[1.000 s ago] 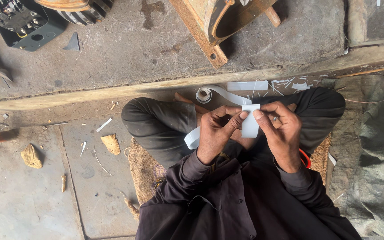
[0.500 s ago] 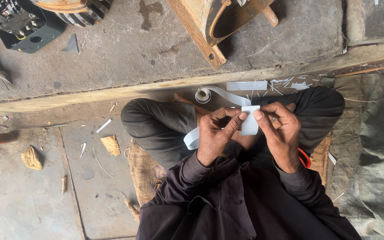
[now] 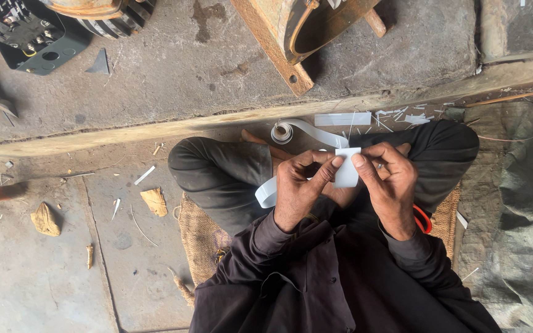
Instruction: The person sits on the floor and repeatedly cuts small pieces from a roll of white tape using red-handled scissors. They fold and measure the tape by hand, then cut it into short strips, placing the cut pieces on the floor beside them.
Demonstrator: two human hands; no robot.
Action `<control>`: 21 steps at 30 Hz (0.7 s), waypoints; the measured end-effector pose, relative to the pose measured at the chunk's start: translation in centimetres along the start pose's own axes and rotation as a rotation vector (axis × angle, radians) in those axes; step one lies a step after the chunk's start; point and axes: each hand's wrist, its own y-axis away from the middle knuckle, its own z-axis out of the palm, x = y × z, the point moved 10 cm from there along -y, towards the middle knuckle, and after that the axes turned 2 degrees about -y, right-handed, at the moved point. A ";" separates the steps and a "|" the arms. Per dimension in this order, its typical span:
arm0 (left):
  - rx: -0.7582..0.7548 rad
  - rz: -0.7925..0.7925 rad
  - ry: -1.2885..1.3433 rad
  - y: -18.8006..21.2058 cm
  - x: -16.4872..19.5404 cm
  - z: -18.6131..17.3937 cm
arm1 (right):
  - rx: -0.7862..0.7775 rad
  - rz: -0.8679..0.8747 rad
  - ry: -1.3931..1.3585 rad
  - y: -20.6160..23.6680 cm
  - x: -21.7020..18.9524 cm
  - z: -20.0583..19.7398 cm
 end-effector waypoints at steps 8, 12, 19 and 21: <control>0.003 -0.002 -0.028 0.0 0.2 0.1 | -0.001 -0.006 0.005 0.0 0.0 -0.1; 0.003 0.004 -0.033 0.0 0.2 0.1 | 0.010 -0.001 0.037 0.0 0.2 -0.3; 0.003 -0.010 -0.024 0.0 -0.2 0.1 | 0.014 -0.011 0.045 0.1 0.4 -0.4; 0.002 -0.007 -0.031 0.0 -0.1 0.1 | 0.013 -0.010 0.034 0.1 0.4 -0.4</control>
